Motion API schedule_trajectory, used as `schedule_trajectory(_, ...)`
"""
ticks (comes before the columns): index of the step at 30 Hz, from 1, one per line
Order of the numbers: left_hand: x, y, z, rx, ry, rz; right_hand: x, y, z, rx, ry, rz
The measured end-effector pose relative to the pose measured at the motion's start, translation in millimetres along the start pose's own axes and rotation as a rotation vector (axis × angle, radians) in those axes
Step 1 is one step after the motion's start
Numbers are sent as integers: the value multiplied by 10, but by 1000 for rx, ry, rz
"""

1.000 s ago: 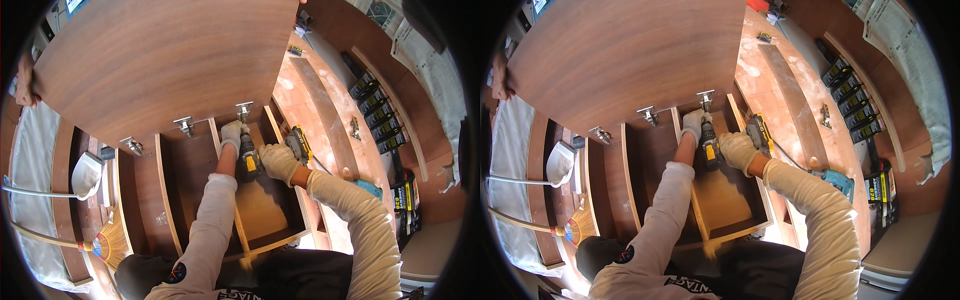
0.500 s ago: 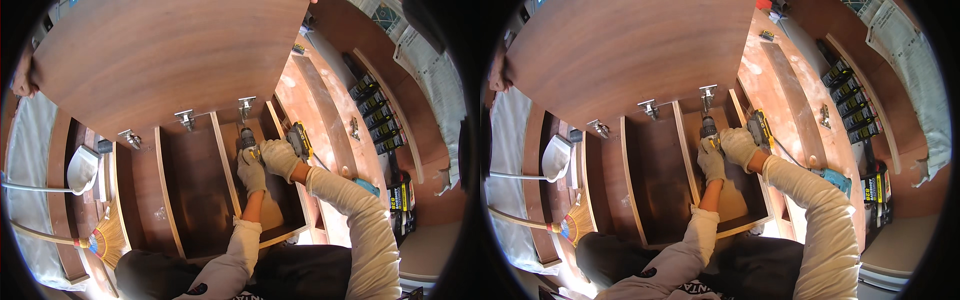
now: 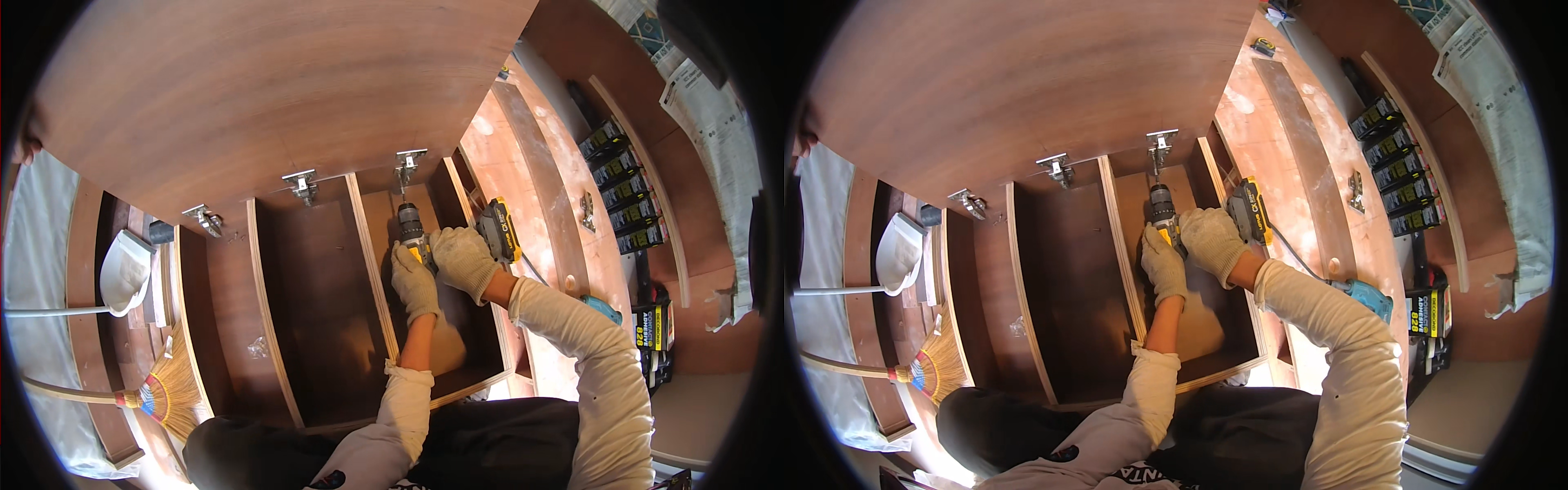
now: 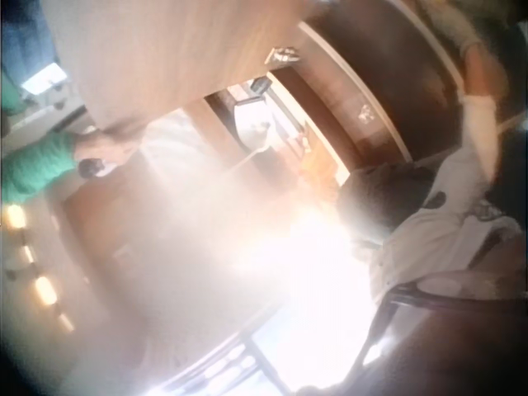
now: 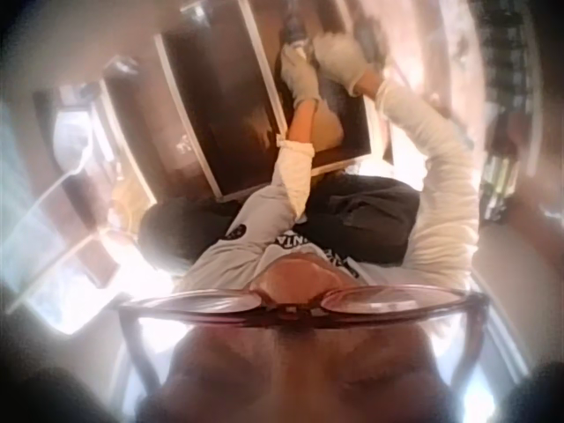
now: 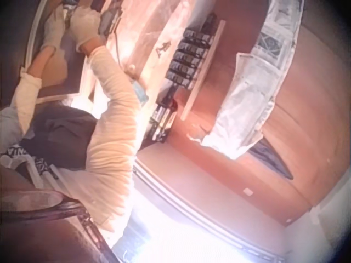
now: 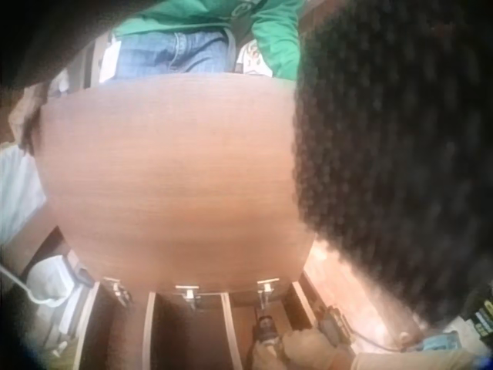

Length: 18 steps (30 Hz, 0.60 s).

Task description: The person attaches a large wooden panel to a base unit by using a power drill to drive screws into hinges, while an assistant holds the panel upright.

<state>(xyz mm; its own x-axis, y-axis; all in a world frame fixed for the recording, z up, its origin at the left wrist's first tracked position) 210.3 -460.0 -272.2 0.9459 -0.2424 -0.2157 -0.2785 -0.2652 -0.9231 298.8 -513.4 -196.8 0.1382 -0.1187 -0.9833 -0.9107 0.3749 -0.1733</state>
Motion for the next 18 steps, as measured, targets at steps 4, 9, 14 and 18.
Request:
schedule_trajectory(4,1,-20,19,-13,17,14,-14,-16,12,-16,-25,-4)
schedule_trajectory(9,45,-100,43,-110,55,-30,-36,-28,53,-3,-17,-37)
schedule_trajectory(14,67,-27,194,-171,98,-12,-152,19,109,-21,-14,-19)
schedule_trajectory(18,85,-183,-1,-344,214,-123,-58,-184,3,54,0,2)
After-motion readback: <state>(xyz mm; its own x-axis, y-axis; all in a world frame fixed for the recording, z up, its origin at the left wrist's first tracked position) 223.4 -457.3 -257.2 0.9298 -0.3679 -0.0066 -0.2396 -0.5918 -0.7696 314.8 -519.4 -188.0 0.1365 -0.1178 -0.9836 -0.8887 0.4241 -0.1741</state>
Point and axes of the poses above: each hand's wrist, its own z-axis towards the middle knuckle, its own x-axis out of the palm, y = z × x, the point moved 3 cm from there along z, towards the middle knuckle, and after that the axes turned 9 degrees about -y, right-handed, at the moved point
